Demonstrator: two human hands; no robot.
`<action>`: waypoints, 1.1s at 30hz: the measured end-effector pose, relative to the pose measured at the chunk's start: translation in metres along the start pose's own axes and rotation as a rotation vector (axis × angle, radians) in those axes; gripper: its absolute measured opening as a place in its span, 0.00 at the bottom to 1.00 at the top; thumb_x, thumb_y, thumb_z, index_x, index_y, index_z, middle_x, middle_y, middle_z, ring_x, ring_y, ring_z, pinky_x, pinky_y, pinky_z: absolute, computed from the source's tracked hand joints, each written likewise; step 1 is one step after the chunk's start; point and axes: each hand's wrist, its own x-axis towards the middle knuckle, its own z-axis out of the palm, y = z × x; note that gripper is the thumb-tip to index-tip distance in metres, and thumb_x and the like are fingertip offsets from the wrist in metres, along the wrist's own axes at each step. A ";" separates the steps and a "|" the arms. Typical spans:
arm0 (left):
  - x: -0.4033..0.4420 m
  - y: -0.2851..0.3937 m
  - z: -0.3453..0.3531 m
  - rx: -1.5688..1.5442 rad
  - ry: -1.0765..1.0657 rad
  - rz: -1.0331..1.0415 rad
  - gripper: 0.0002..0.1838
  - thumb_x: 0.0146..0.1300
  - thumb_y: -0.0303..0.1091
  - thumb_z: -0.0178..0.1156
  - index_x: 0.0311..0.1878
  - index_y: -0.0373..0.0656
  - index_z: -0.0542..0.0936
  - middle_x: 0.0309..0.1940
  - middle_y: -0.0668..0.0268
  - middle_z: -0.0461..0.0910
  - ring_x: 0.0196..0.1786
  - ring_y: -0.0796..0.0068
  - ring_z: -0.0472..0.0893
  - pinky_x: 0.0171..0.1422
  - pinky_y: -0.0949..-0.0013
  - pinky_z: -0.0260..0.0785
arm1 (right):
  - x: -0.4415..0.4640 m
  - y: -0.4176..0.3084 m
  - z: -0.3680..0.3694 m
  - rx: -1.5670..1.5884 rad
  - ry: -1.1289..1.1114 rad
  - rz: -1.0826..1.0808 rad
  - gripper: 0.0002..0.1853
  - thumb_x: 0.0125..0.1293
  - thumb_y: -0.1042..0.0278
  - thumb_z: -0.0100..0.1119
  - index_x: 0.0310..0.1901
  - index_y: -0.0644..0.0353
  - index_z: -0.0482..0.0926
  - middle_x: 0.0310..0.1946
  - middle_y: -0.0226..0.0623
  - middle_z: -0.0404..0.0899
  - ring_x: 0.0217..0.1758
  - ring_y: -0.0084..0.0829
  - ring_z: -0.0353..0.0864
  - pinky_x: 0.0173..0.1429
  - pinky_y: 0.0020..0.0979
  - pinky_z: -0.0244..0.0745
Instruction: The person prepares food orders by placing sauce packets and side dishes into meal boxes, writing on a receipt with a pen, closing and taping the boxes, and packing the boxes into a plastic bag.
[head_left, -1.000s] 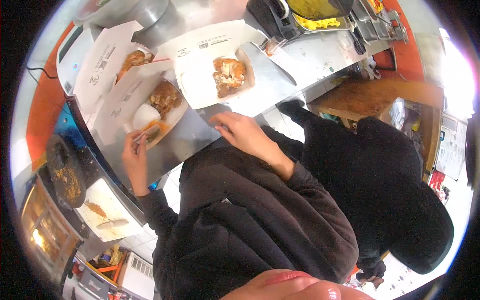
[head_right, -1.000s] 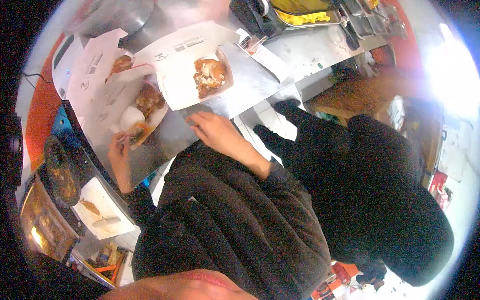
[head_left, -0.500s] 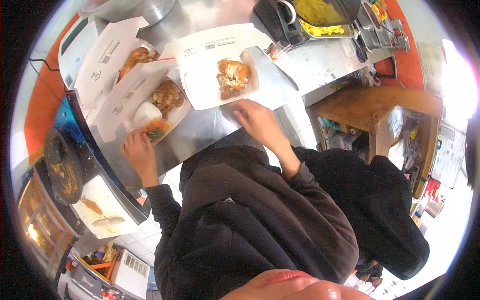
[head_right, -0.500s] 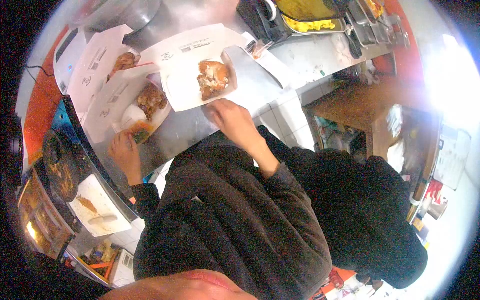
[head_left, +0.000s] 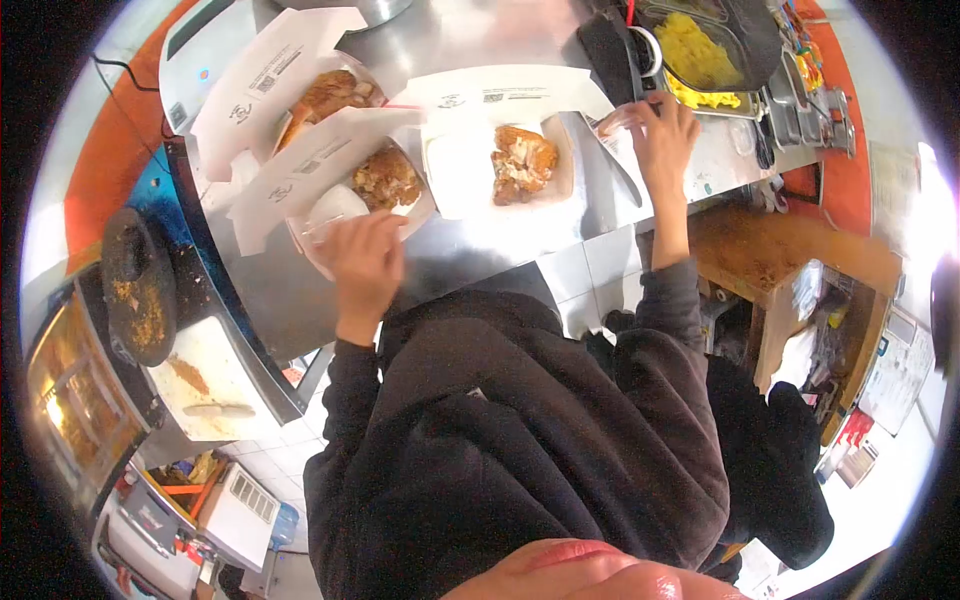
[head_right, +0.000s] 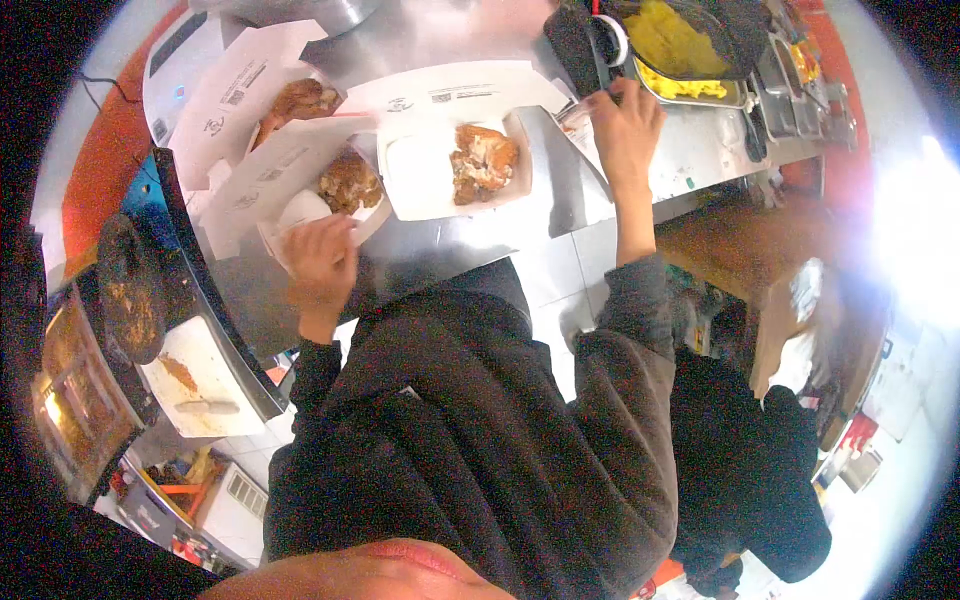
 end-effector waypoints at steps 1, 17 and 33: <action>0.004 0.008 0.007 -0.018 -0.038 0.037 0.10 0.57 0.33 0.61 0.44 0.50 0.81 0.43 0.71 0.79 0.48 0.68 0.76 0.59 0.59 0.61 | 0.000 -0.007 -0.013 0.084 0.051 0.039 0.07 0.55 0.69 0.62 0.37 0.48 0.80 0.45 0.29 0.74 0.50 0.37 0.70 0.54 0.38 0.63; 0.006 -0.007 0.059 0.234 -0.139 0.005 0.36 0.53 0.46 0.66 0.67 0.60 0.68 0.72 0.73 0.59 0.72 0.69 0.57 0.74 0.57 0.50 | -0.051 -0.170 -0.024 1.162 -0.356 0.147 0.09 0.57 0.74 0.61 0.39 0.62 0.72 0.34 0.42 0.78 0.40 0.43 0.79 0.44 0.36 0.74; -0.022 -0.023 0.055 0.405 -0.034 0.005 0.40 0.51 0.56 0.65 0.69 0.73 0.63 0.75 0.70 0.54 0.76 0.68 0.52 0.75 0.48 0.29 | -0.027 -0.193 -0.008 0.669 -0.148 0.174 0.22 0.53 0.72 0.66 0.50 0.55 0.71 0.42 0.42 0.68 0.48 0.44 0.71 0.49 0.42 0.69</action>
